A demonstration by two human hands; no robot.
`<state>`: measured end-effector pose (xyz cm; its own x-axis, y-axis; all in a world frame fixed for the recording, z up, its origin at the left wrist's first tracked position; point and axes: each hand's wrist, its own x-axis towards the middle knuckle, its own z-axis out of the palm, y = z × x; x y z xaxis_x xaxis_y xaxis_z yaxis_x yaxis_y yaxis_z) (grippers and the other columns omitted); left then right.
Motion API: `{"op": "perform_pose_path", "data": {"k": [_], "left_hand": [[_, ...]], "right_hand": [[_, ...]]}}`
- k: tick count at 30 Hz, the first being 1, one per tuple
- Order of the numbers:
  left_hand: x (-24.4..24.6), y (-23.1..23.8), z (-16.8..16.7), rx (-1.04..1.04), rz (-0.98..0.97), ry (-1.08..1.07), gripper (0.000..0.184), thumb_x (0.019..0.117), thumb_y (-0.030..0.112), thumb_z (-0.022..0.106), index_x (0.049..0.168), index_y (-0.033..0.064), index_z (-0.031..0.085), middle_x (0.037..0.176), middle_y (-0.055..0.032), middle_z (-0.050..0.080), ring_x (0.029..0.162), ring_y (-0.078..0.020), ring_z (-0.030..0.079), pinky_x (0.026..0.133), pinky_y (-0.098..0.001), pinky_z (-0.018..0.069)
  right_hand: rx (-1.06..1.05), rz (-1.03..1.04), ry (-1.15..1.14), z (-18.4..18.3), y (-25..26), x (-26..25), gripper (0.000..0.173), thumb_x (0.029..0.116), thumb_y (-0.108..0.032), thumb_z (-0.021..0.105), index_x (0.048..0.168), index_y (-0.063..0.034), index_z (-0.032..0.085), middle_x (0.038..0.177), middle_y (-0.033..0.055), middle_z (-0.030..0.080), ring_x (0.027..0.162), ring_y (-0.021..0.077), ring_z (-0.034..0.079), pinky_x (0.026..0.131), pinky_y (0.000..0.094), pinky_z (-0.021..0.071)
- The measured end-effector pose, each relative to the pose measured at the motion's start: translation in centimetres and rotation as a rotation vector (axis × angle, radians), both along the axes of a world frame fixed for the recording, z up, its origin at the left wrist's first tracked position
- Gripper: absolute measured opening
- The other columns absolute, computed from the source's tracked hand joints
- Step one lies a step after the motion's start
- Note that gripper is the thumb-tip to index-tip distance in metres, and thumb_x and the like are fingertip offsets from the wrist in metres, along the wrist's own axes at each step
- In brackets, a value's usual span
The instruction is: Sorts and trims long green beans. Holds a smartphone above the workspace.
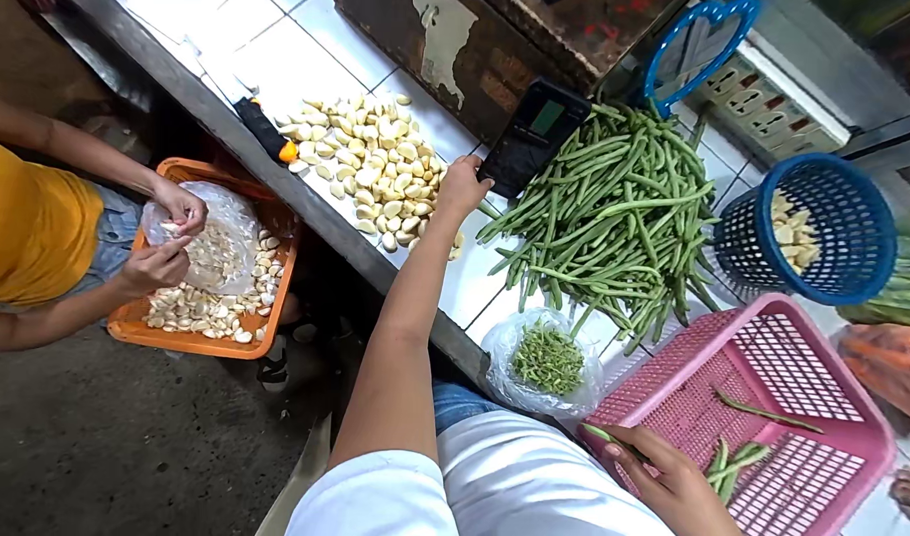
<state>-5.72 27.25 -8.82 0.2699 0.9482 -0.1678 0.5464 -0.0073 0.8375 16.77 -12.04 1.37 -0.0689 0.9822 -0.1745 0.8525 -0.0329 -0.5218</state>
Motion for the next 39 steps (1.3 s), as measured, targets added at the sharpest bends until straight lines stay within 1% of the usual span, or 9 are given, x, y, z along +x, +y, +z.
{"op": "perform_pose_path", "data": {"k": [5,13,19,23,28,31,34,36,39], "left_hand": [[0.0,-0.1,-0.1,0.022,-0.022,-0.023,0.048,0.0975,0.018,0.068,0.136,-0.0078,0.055,0.138,-0.0272,0.055,0.126,-0.0374,0.056,0.108,-0.0472,0.0448],[0.0,-0.1,-0.1,0.039,0.006,-0.089,0.050,0.1008,0.028,0.065,0.136,-0.0064,0.056,0.133,-0.0258,0.059,0.121,-0.0360,0.059,0.106,-0.0473,0.0455],[0.4,-0.1,0.1,0.029,0.048,-0.116,0.056,0.1014,0.038,0.063,0.135,-0.0059,0.057,0.135,-0.0256,0.058,0.123,-0.0367,0.059,0.105,-0.0501,0.0457],[1.5,-0.4,2.1,0.082,0.131,-0.161,0.066,0.0985,0.047,0.064,0.141,-0.0030,0.055,0.144,-0.0244,0.053,0.134,-0.0378,0.051,0.110,-0.0521,0.0418],[3.5,0.0,5.3,0.097,0.252,-0.193,0.070,0.0980,0.056,0.059,0.142,0.0020,0.056,0.145,-0.0189,0.054,0.135,-0.0354,0.049,0.108,-0.0578,0.0369],[3.7,0.2,3.8,0.161,0.258,-0.241,0.070,0.0940,0.047,0.070,0.140,-0.0033,0.055,0.141,-0.0245,0.055,0.132,-0.0395,0.052,0.107,-0.0547,0.0420],[3.2,0.1,1.3,0.205,0.192,-0.300,0.074,0.0859,0.019,0.082,0.146,-0.0072,0.046,0.144,-0.0302,0.050,0.136,-0.0420,0.049,0.113,-0.0485,0.0405],[2.9,-0.2,0.4,0.176,0.136,-0.268,0.087,0.0792,0.004,0.084,0.152,-0.0050,0.038,0.149,-0.0297,0.045,0.139,-0.0416,0.045,0.116,-0.0466,0.0385],[2.5,-0.3,-0.4,0.156,0.091,-0.218,0.097,0.0763,0.004,0.086,0.156,-0.0028,0.031,0.152,-0.0294,0.042,0.141,-0.0419,0.043,0.116,-0.0470,0.0382]], "right_hand": [[-0.015,0.022,-0.012,0.4,0.3,-0.5,0.033,0.0970,-0.019,0.054,0.106,0.0063,0.074,0.088,0.0183,0.070,0.078,0.0171,0.066,0.074,0.0223,0.0536],[-0.003,0.071,-0.005,0.6,1.2,-0.7,0.033,0.0974,-0.020,0.053,0.104,0.0051,0.074,0.088,0.0148,0.069,0.078,0.0086,0.064,0.075,0.0144,0.0503],[-0.022,0.063,-0.019,0.8,1.3,-0.7,0.033,0.0970,-0.019,0.053,0.103,0.0053,0.075,0.088,0.0157,0.070,0.078,0.0107,0.065,0.075,0.0165,0.0510],[-0.012,0.081,-0.016,0.6,1.5,-0.9,0.033,0.0966,-0.019,0.053,0.103,0.0048,0.075,0.088,0.0156,0.071,0.078,0.0108,0.065,0.075,0.0165,0.0511],[-0.009,0.076,-0.013,0.7,1.5,-1.0,0.034,0.0971,-0.020,0.053,0.104,0.0046,0.075,0.088,0.0154,0.071,0.078,0.0104,0.065,0.075,0.0166,0.0514],[-0.001,0.051,-0.014,0.6,1.2,-0.8,0.033,0.0969,-0.020,0.053,0.104,0.0050,0.075,0.089,0.0158,0.071,0.079,0.0112,0.066,0.075,0.0170,0.0521],[-0.003,0.025,-0.020,0.3,0.8,-0.7,0.033,0.0968,-0.019,0.053,0.104,0.0056,0.075,0.087,0.0168,0.070,0.077,0.0149,0.066,0.074,0.0210,0.0536],[-0.011,0.031,-0.012,0.1,0.5,-0.8,0.034,0.0972,-0.019,0.053,0.105,0.0056,0.075,0.089,0.0173,0.071,0.078,0.0159,0.067,0.074,0.0222,0.0542],[0.000,0.053,0.000,-0.3,0.5,-0.9,0.033,0.0971,-0.021,0.053,0.104,0.0038,0.075,0.090,0.0160,0.072,0.079,0.0145,0.067,0.075,0.0206,0.0538]]}}
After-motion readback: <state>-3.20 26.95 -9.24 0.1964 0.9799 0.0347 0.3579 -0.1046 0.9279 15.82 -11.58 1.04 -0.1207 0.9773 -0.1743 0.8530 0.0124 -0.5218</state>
